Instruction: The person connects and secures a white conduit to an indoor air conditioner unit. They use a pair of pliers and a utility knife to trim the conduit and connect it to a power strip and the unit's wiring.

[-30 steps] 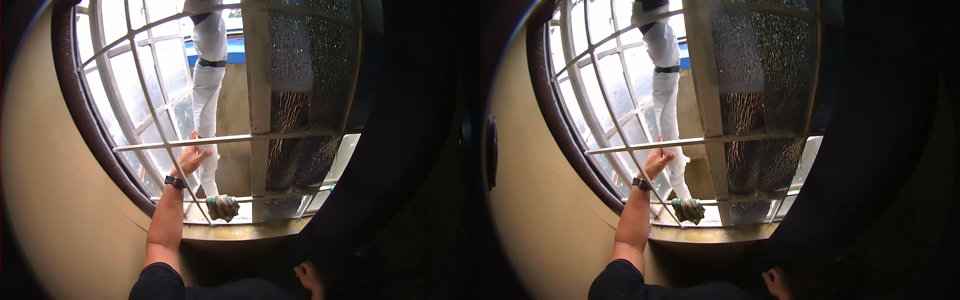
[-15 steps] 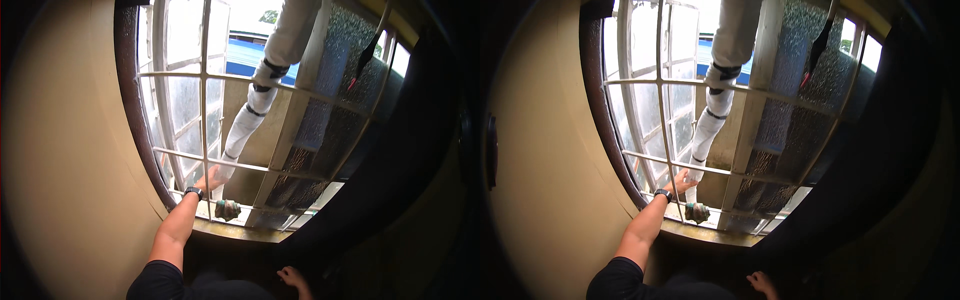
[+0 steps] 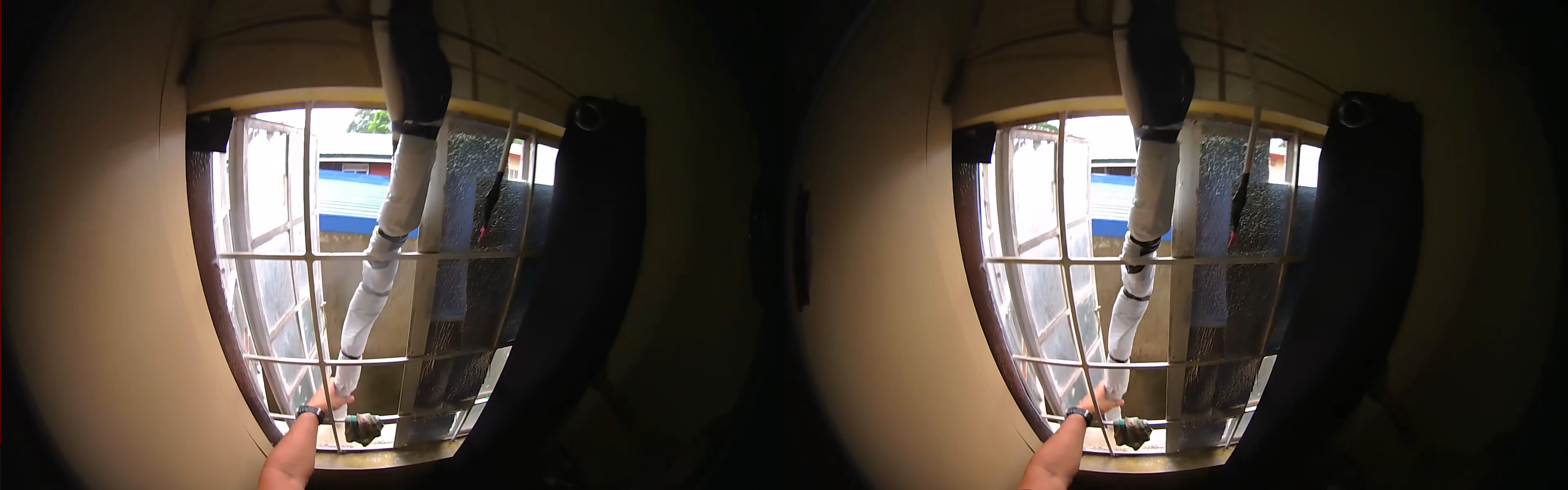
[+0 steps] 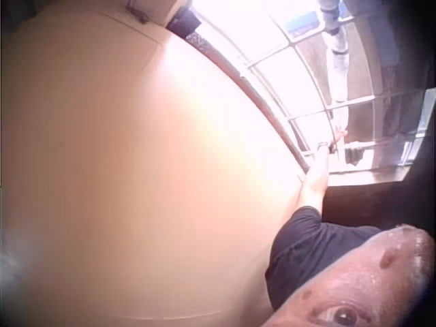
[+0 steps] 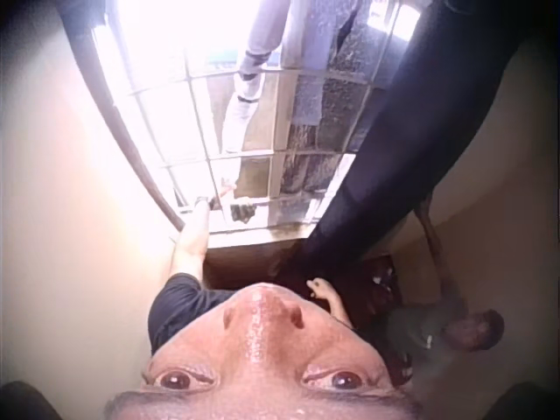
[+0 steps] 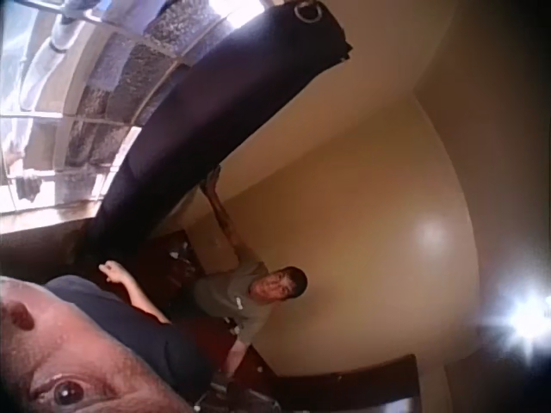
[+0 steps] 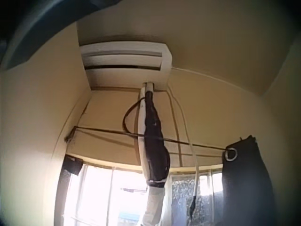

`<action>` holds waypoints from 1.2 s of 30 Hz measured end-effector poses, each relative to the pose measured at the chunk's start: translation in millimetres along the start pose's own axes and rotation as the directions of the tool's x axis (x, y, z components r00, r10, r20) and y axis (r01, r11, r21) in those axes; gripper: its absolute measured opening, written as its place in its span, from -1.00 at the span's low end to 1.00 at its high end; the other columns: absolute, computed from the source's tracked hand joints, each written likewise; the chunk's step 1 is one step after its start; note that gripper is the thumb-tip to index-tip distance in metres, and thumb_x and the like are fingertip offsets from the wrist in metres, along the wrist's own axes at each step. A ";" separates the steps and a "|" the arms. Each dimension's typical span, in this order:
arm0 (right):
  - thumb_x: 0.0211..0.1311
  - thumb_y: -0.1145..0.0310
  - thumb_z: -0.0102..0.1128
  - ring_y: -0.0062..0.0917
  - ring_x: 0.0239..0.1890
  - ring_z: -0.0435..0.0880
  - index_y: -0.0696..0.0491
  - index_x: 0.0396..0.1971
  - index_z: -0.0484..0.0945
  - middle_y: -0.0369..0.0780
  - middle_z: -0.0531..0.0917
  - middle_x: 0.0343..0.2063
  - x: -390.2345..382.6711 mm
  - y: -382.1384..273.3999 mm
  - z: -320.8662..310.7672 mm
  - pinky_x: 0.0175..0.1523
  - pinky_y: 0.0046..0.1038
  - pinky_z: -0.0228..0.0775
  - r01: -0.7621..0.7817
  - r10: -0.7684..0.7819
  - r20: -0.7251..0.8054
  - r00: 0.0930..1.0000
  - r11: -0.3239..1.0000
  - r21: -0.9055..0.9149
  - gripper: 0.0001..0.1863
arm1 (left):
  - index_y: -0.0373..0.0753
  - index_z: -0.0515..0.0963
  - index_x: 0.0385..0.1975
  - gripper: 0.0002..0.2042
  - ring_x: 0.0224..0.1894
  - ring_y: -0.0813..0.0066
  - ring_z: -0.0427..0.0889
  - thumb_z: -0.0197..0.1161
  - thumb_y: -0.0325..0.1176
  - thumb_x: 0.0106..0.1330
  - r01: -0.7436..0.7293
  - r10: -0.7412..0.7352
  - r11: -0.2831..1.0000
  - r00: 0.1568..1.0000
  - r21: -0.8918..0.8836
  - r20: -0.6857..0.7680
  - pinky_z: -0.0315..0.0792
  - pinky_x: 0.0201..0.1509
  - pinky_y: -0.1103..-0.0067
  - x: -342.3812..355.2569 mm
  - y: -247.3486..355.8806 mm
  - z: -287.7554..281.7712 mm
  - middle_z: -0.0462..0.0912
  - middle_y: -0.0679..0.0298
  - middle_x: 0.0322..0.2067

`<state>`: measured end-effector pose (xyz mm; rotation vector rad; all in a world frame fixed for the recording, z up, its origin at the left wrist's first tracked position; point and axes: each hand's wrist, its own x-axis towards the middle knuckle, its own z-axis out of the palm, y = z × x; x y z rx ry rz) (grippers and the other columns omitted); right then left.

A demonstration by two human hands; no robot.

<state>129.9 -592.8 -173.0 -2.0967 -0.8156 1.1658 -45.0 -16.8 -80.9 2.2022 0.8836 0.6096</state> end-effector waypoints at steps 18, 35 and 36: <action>0.39 -0.05 0.24 -0.53 -0.56 0.61 0.08 -0.37 0.57 -0.24 0.65 -0.55 -11.1 -34.7 48.0 -0.47 -0.36 0.42 0.115 -0.115 -0.033 0.993 0.993 0.009 -0.57 | -0.31 0.48 0.17 -0.49 0.15 0.14 0.59 0.37 -0.25 0.24 0.004 -0.010 0.999 0.987 -0.034 -0.162 0.43 0.26 0.36 -39.1 25.6 -25.2 0.63 -0.03 0.03; 0.43 0.01 0.23 -0.56 -0.46 0.70 0.15 -0.28 0.62 -0.22 0.74 -0.45 12.4 37.8 33.9 -0.31 -0.45 0.57 0.019 -0.020 0.044 0.999 1.000 0.019 -0.57 | -0.24 0.65 -0.13 -0.76 -0.08 0.12 0.60 0.46 -0.38 0.23 -0.728 0.852 0.524 0.445 -0.442 0.276 0.50 0.01 0.39 -191.8 354.7 -125.7 0.60 0.13 -0.20; 0.37 0.01 0.28 -0.52 -0.54 0.69 0.20 -0.32 0.64 -0.19 0.73 -0.53 7.4 25.9 30.5 -0.34 -0.40 0.58 0.047 -0.048 0.007 0.999 0.997 0.063 -0.54 | -0.25 0.65 -0.14 -0.71 -0.03 0.05 0.59 0.49 -0.29 0.22 -0.706 0.896 0.402 0.172 -0.584 0.409 0.47 0.06 0.30 -212.7 373.3 -129.0 0.60 0.09 -0.19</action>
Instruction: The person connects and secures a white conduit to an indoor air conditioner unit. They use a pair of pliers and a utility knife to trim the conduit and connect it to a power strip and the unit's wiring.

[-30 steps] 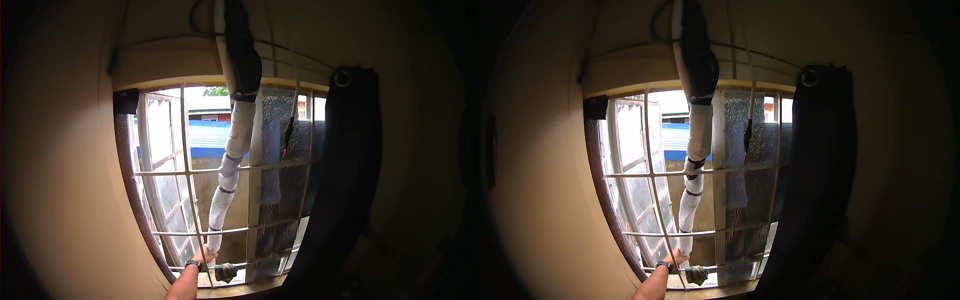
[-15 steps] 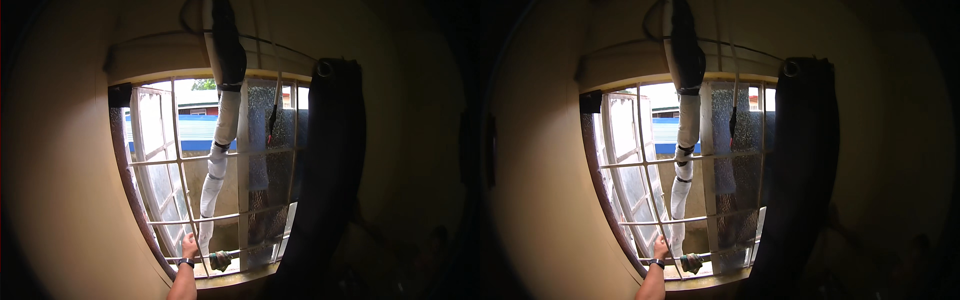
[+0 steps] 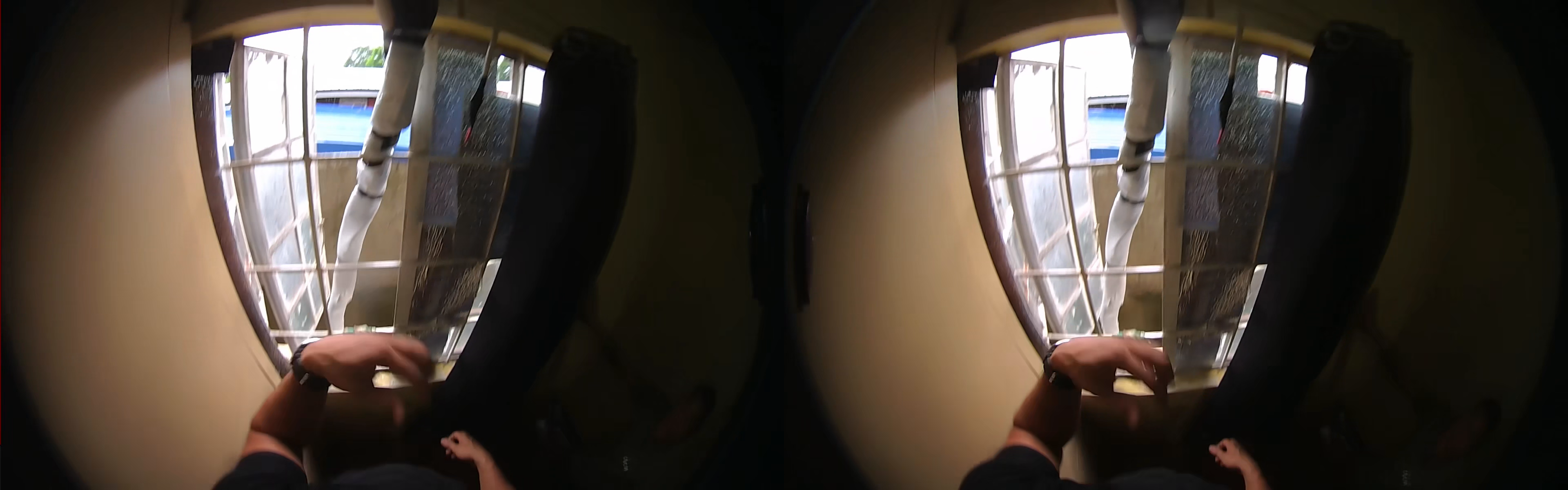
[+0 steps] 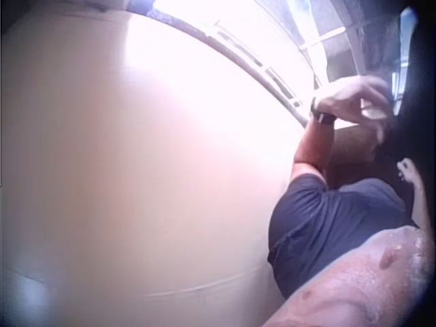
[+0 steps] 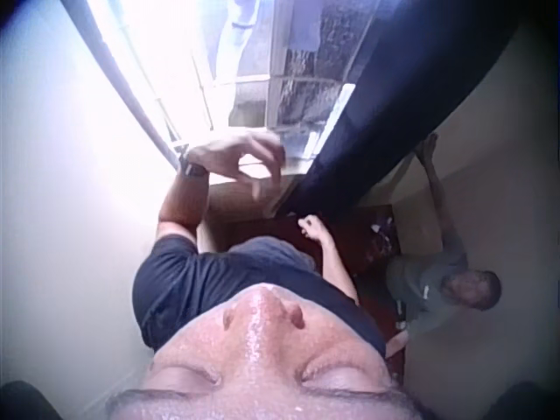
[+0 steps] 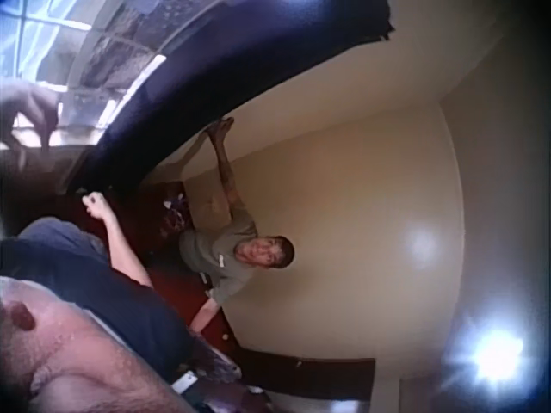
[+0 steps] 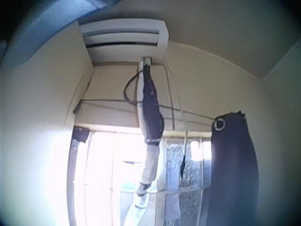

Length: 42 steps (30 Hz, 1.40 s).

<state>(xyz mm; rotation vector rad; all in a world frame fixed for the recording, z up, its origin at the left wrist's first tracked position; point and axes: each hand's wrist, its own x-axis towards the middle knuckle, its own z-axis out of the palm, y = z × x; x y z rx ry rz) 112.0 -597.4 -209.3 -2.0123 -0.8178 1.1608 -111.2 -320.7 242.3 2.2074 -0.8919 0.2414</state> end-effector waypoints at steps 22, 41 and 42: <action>0.43 -0.09 0.08 -0.06 0.39 0.37 0.19 0.27 0.44 0.05 0.41 0.33 20.3 101.2 -39.1 0.41 -0.10 0.29 -0.054 0.321 0.346 0.882 0.797 -0.602 -0.32 | -0.29 0.51 -0.49 -0.64 -0.40 0.26 0.49 0.28 -0.12 0.42 -0.560 0.441 0.515 0.823 -0.649 -0.359 0.35 -0.31 0.40 166.9 18.2 133.0 0.50 0.15 -0.45; 0.44 -0.06 0.10 -0.09 0.38 0.39 0.18 0.28 0.42 0.03 0.42 0.32 100.3 -168.4 -33.0 0.39 -0.12 0.30 0.340 -0.259 0.289 0.921 0.898 -0.279 -0.34 | -0.18 0.52 -0.49 -0.69 -0.55 0.13 0.55 0.03 -0.16 0.48 0.921 0.515 -0.258 0.386 0.291 -0.765 0.33 -0.20 0.28 -44.7 -99.8 -235.8 0.52 0.16 -0.69; 0.44 -0.06 0.10 -0.09 0.38 0.39 0.17 0.28 0.42 0.03 0.42 0.32 102.3 -172.4 -31.1 0.39 -0.12 0.30 0.330 -0.252 0.276 0.928 0.899 -0.287 -0.34 | -0.17 0.52 -0.48 -0.72 -0.55 0.11 0.54 0.03 -0.20 0.47 0.925 0.511 -0.246 0.376 0.288 -0.773 0.34 -0.20 0.26 -41.1 -97.5 -233.1 0.52 0.15 -0.68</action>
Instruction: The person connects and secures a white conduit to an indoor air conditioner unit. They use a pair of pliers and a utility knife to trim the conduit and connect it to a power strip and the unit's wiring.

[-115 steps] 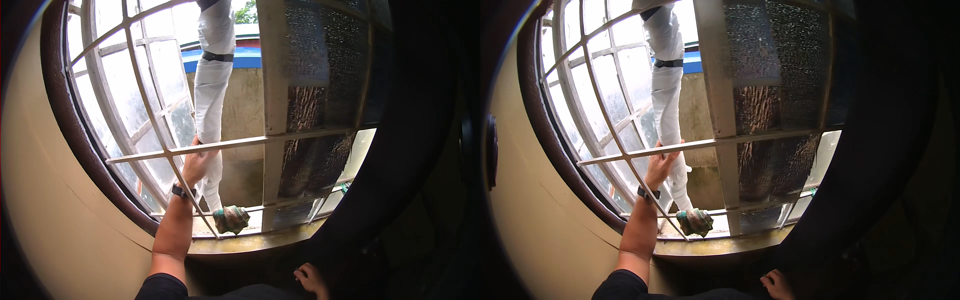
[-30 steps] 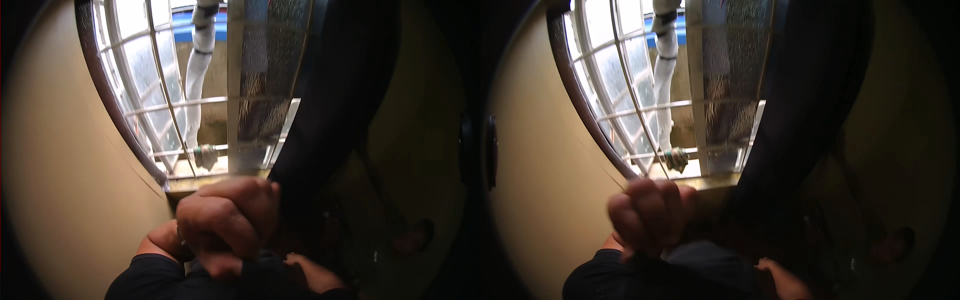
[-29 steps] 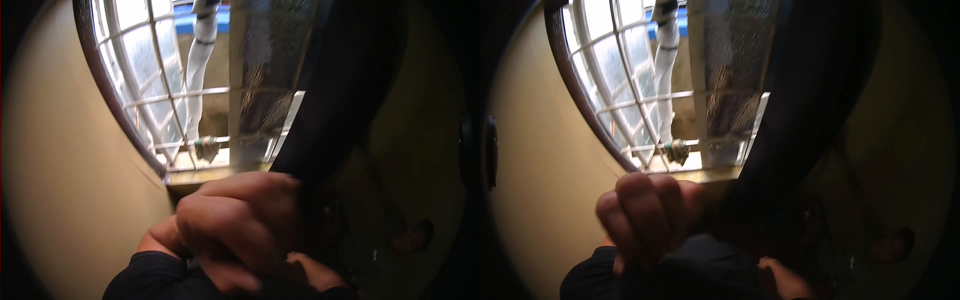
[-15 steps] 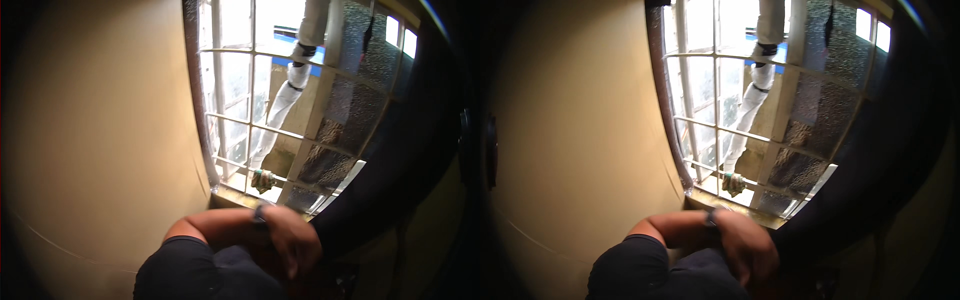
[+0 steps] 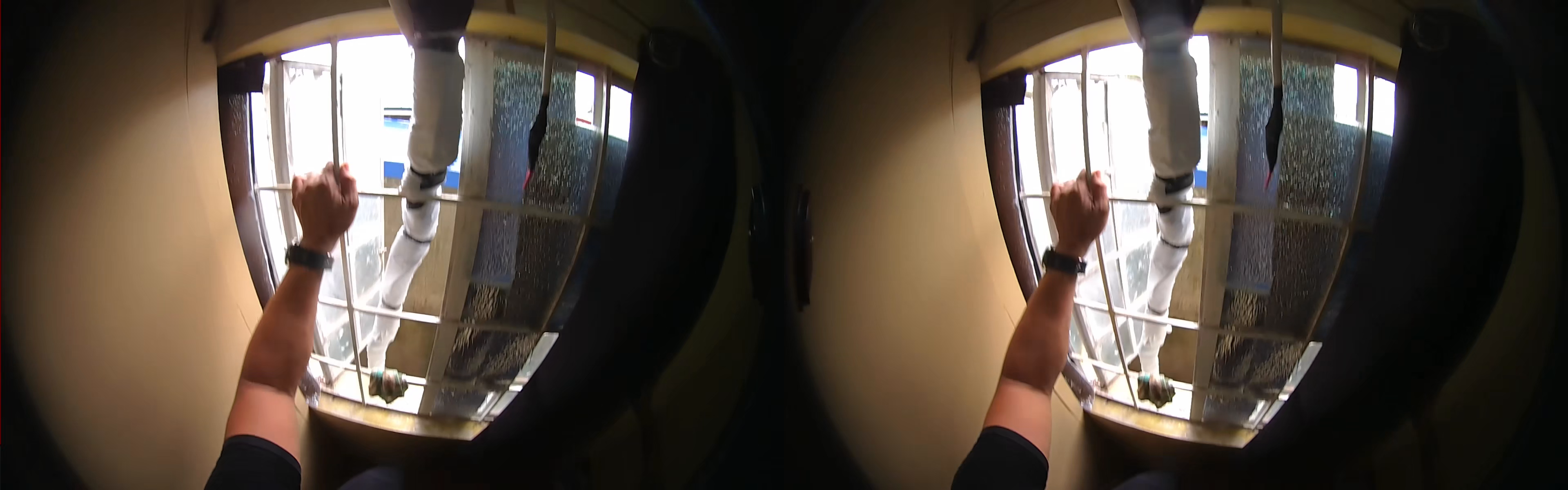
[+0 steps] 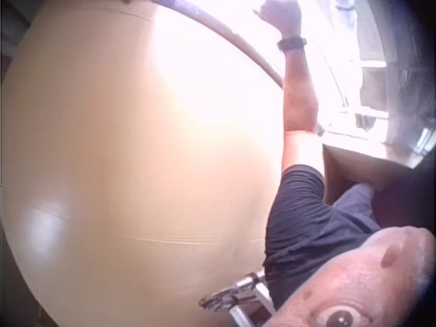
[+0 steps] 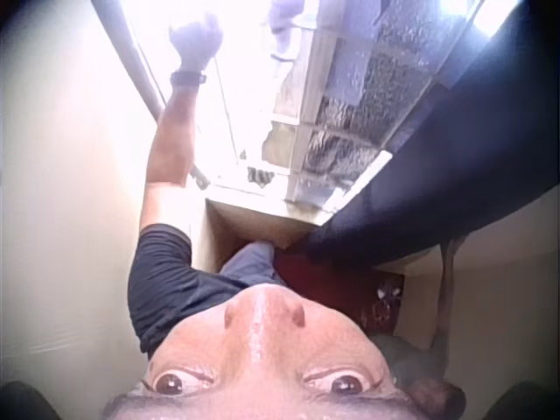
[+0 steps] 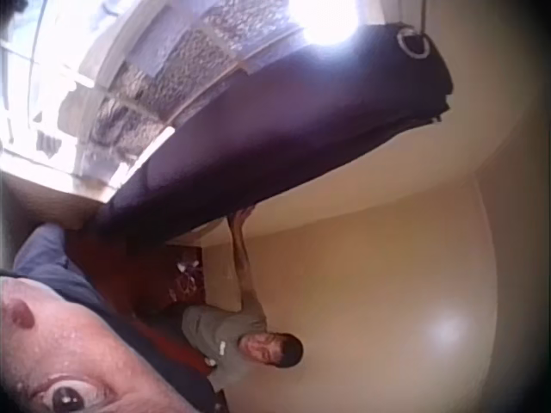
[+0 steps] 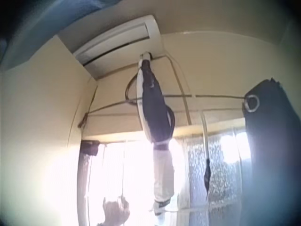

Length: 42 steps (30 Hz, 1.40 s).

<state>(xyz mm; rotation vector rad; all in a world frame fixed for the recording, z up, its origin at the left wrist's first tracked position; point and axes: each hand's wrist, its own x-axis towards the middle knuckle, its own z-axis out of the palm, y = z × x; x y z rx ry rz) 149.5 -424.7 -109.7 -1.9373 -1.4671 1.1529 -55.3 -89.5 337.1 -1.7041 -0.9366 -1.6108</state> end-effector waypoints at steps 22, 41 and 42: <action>0.44 -0.02 0.12 -0.12 0.36 0.41 0.16 0.29 0.40 0.01 0.43 0.31 -80.1 -36.0 -33.0 0.38 -0.13 0.32 -0.341 0.339 -0.132 0.932 0.940 0.010 -0.36 | -0.18 0.49 -0.43 -0.79 -0.46 0.12 0.55 0.12 -0.22 0.42 0.058 -0.045 0.997 0.974 -0.053 0.221 0.26 -0.18 0.23 14.1 5.6 -21.1 0.55 0.16 -0.65; 0.38 0.19 0.25 -0.28 0.24 0.50 0.10 0.29 0.33 -0.07 0.51 0.18 -569.5 -88.9 33.0 0.30 -0.23 0.36 -0.417 0.400 0.154 0.904 0.737 0.532 -0.42 | -0.16 0.40 0.20 -0.55 -0.14 0.25 0.64 0.23 -0.08 0.43 0.308 0.011 0.896 0.705 -0.320 0.709 0.20 0.19 0.28 40.6 -14.8 -56.8 0.70 0.20 -0.23; 0.37 0.21 0.26 -0.29 0.23 0.51 0.09 0.29 0.32 -0.08 0.52 0.17 -588.9 -111.0 29.4 0.29 -0.23 0.36 -0.324 0.339 0.082 0.937 0.758 0.566 -0.42 | -0.15 0.39 0.23 -0.52 -0.13 0.26 0.64 0.25 -0.10 0.41 0.330 0.010 0.885 0.693 -0.329 0.721 0.18 0.21 0.29 42.9 -8.8 -61.0 0.70 0.20 -0.22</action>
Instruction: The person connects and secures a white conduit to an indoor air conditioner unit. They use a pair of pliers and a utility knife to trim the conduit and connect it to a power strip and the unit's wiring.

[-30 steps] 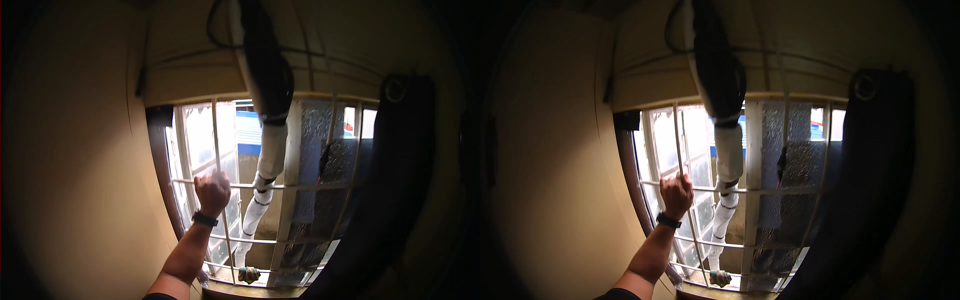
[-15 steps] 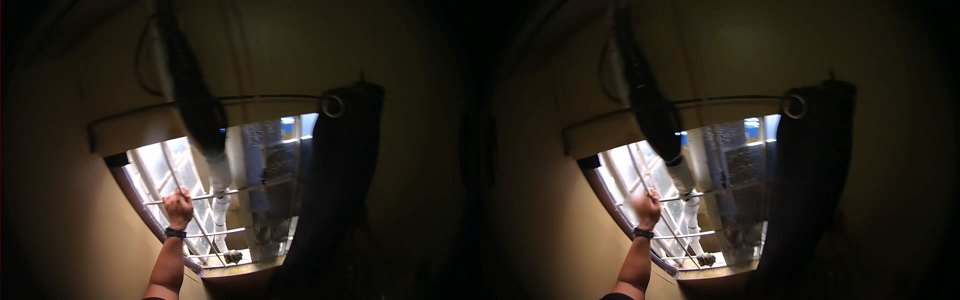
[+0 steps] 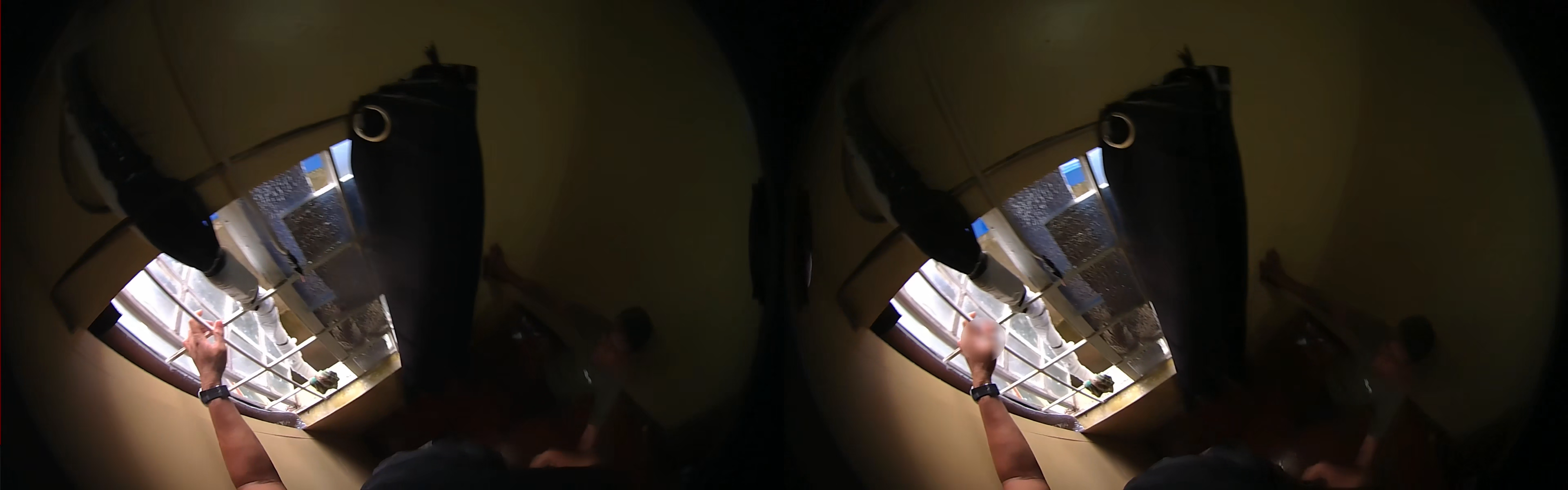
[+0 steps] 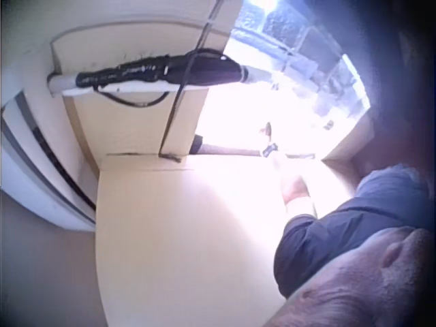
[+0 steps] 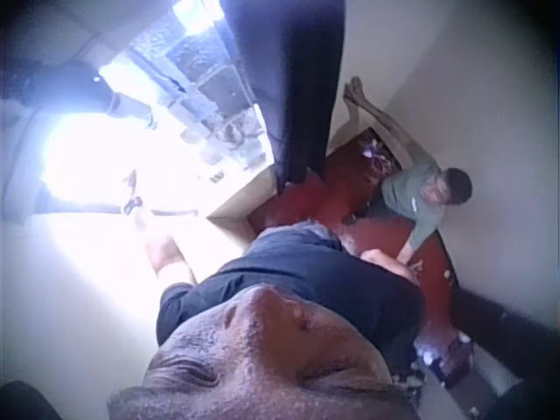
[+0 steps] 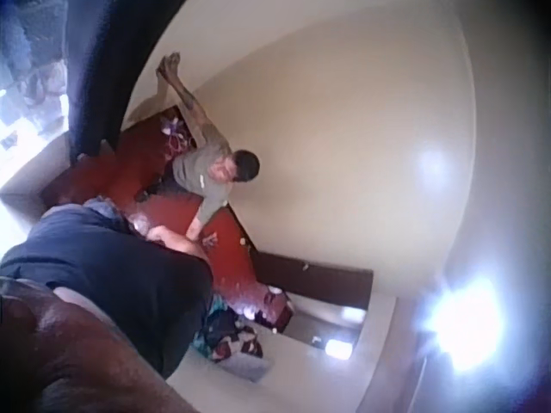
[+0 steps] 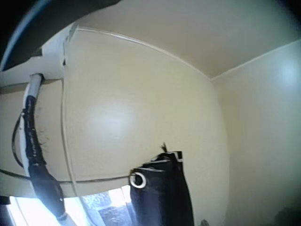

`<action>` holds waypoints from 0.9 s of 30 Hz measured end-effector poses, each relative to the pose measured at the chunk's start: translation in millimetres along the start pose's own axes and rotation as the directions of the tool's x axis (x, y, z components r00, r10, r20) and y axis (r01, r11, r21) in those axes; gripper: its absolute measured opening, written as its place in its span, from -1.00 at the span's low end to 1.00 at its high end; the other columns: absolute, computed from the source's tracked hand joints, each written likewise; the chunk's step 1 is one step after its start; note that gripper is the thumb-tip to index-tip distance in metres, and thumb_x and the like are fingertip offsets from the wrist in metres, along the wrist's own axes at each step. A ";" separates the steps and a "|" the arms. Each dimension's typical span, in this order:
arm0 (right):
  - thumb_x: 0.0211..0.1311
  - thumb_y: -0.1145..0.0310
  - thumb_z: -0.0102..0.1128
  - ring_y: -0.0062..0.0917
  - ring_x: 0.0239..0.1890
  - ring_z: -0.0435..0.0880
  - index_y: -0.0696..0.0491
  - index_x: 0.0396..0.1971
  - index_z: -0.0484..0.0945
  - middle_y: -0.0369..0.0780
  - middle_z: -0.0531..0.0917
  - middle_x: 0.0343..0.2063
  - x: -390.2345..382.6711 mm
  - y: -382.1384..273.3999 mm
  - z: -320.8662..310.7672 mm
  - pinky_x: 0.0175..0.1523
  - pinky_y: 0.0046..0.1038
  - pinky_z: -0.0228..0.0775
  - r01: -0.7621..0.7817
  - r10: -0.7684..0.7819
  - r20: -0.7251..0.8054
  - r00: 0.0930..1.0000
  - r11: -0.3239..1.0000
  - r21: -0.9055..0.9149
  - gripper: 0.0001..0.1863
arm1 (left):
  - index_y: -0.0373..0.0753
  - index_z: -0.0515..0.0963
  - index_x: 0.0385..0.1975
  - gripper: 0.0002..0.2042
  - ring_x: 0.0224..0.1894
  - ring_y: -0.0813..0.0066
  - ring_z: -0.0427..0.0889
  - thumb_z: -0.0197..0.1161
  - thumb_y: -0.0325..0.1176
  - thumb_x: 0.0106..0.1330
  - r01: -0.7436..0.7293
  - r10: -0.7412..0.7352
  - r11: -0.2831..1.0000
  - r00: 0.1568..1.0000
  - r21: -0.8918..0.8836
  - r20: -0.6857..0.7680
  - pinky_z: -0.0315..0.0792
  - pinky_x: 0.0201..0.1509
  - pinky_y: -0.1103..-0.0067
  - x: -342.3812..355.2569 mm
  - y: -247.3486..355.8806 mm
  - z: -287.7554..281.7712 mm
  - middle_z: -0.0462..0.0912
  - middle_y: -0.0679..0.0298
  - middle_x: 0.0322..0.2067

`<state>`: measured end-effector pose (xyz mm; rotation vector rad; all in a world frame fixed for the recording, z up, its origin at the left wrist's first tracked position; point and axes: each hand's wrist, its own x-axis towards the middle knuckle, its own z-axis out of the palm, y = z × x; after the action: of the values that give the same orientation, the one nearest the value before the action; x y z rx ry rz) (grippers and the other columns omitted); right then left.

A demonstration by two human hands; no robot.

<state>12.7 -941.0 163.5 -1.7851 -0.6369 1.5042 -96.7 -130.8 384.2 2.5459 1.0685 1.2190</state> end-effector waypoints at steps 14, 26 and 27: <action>0.27 -0.33 0.18 -0.25 0.06 0.59 0.24 0.10 0.49 -0.04 0.56 0.08 4.5 18.6 31.3 -0.07 -0.17 0.49 -0.646 0.622 -0.197 0.758 0.758 -0.089 -0.16 | -0.29 0.41 0.18 -0.57 -0.05 0.12 0.66 0.24 -0.18 0.45 0.025 -0.015 0.990 0.998 -0.140 0.069 0.48 0.04 0.31 8.6 -45.8 5.4 0.66 0.05 -0.15; 0.24 -0.05 0.29 -0.09 0.11 0.62 0.22 0.10 0.37 -0.01 0.44 0.16 -105.9 -92.1 135.4 0.13 -0.12 0.50 -0.646 0.277 -0.732 0.623 0.709 -0.283 -0.32 | -0.16 0.48 0.27 -0.47 0.14 -0.08 0.61 -0.19 0.05 0.58 0.153 -0.155 0.978 0.988 0.139 0.003 0.42 0.20 0.16 19.0 -60.3 31.7 0.64 -0.01 0.13; 0.24 -0.05 0.29 -0.09 0.11 0.62 0.22 0.10 0.37 -0.01 0.44 0.16 -104.9 -99.0 138.3 0.13 -0.12 0.50 -0.643 0.273 -0.732 0.624 0.712 -0.283 -0.32 | -0.16 0.52 0.25 -0.48 0.11 -0.07 0.63 -0.20 0.03 0.58 0.093 -0.084 0.974 0.995 0.206 -0.051 0.43 0.20 0.18 24.1 -89.2 38.6 0.66 0.00 0.10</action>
<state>-136.6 -929.7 295.9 -2.9100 -0.1967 0.8902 -107.2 -42.1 339.1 2.5982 1.3718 1.2010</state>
